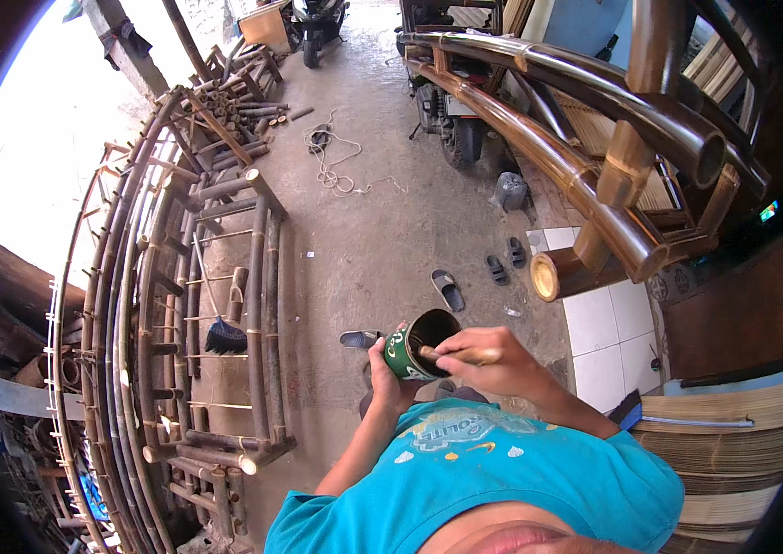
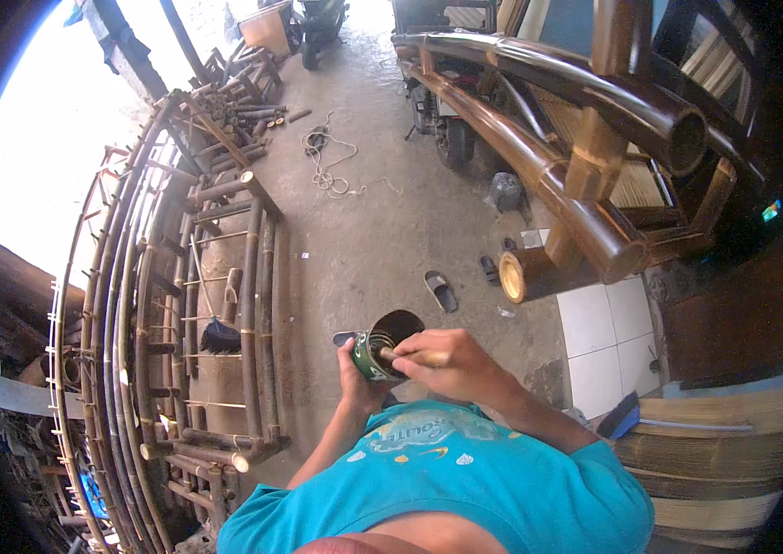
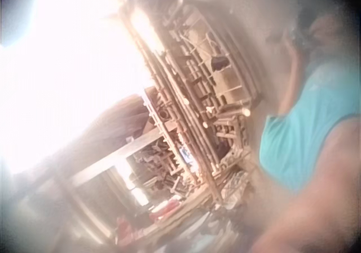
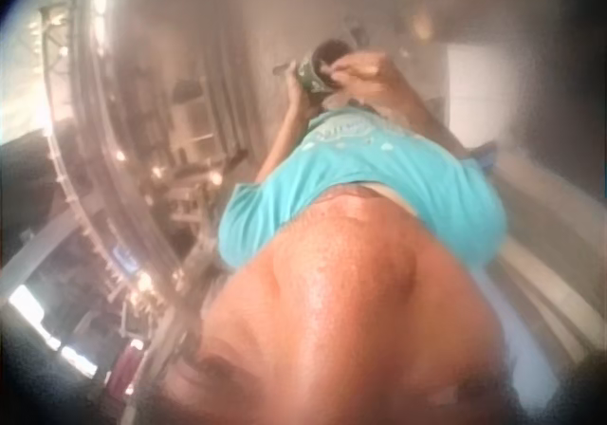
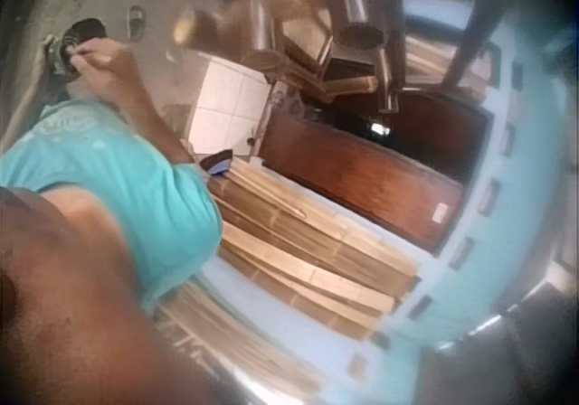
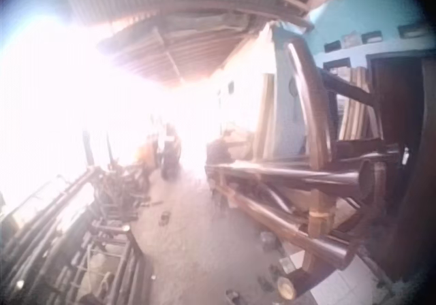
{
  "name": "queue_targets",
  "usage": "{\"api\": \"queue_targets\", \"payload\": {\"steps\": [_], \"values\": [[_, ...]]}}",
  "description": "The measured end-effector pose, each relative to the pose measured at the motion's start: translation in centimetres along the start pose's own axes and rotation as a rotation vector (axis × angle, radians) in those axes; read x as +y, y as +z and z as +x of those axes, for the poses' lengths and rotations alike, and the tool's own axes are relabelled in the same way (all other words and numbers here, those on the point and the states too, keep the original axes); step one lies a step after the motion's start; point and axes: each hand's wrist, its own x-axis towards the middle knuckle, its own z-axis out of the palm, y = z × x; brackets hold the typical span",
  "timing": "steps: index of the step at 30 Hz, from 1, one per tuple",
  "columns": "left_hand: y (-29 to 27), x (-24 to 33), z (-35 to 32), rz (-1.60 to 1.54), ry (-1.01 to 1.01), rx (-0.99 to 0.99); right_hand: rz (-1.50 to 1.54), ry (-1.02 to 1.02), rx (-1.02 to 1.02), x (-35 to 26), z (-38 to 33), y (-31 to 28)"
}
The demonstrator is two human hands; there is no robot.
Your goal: The person applies varnish to a bamboo chair using a brush and a can. They repeatedly dip the brush into the can and coat the chair's frame and seat slats.
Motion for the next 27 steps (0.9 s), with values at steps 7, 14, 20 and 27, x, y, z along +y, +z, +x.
{"api": "queue_targets", "payload": {"steps": [7, 14, 20, 27], "values": [[-2.2, 7.6, 4.3, 0.001, -0.075, 0.056, 0.119, 0.164, 0.21, 0.0, 7.0, 0.6], [-4.1, 17.6, 7.2, 0.141, -0.05, -0.065, -0.111, 0.1, 0.296, 1.2, 14.8, 5.9], [-5.1, 23.4, 9.8, 0.182, -0.091, -0.087, -0.125, 0.119, 0.303, 0.8, 19.7, 7.5], [-5.0, 26.4, 14.9, 0.181, -0.191, -0.077, 0.049, 0.224, 0.369, 4.0, 24.3, 6.9]]}}
